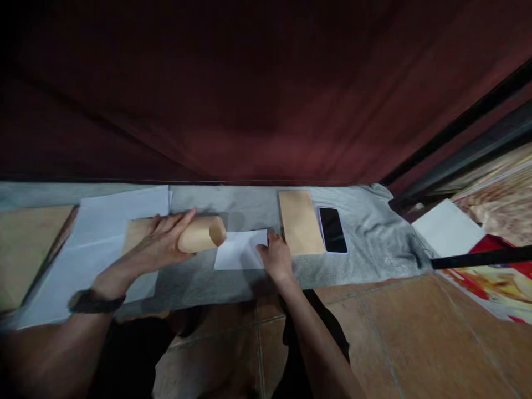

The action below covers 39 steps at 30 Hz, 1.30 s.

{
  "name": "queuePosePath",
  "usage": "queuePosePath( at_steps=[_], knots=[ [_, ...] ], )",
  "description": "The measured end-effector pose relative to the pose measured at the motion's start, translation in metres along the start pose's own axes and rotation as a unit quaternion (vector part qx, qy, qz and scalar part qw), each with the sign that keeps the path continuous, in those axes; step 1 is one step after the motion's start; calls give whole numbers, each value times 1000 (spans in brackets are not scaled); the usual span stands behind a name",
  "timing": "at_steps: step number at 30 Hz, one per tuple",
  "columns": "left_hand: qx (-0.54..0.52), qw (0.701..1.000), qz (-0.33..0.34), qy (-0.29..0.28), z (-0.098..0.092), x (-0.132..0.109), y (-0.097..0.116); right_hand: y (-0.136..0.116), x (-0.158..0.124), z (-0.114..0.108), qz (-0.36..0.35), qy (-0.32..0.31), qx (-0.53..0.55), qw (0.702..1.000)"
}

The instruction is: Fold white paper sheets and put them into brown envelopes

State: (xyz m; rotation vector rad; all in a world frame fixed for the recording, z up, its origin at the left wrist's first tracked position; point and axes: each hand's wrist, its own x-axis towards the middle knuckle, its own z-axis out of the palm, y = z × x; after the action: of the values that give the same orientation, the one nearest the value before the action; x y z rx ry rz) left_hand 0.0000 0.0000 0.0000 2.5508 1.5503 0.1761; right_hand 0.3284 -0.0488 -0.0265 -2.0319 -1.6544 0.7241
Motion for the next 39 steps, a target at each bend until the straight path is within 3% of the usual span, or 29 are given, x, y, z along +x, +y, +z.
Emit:
queuePosePath(
  at_steps=[4, 7, 12, 16, 20, 27, 33, 39],
  knots=[
    [-5, 1000, -6, -5, 2, 2, -1, 4, 3, -9, -18, 74, 113, 991],
    [-4, 1000, -9, -19, -1, 2, 2, 8, 8, -16, -42, 136, 238, 961],
    [-18, 999, -3, -27, -13, -1, 13, 4, 13, -15, -39, 153, 384, 910],
    [-38, 999, -1, -30, -13, 0, 12, -5, 10, -5, -81, 150, 359, 917],
    [-33, 999, -3, -17, -2, 3, 2, -8, 7, -1, -118, 133, 323, 930],
    [-16, 1000, 14, 14, 8, 5, -4, 1, 14, -1, -101, 96, 285, 948],
    [-5, 999, 40, 19, 9, 6, 1, 5, 16, 7, -68, 87, 243, 964],
    [-17, 998, 64, 11, 9, 9, 12, -2, 13, 15, -84, 73, 241, 964]
  ],
)
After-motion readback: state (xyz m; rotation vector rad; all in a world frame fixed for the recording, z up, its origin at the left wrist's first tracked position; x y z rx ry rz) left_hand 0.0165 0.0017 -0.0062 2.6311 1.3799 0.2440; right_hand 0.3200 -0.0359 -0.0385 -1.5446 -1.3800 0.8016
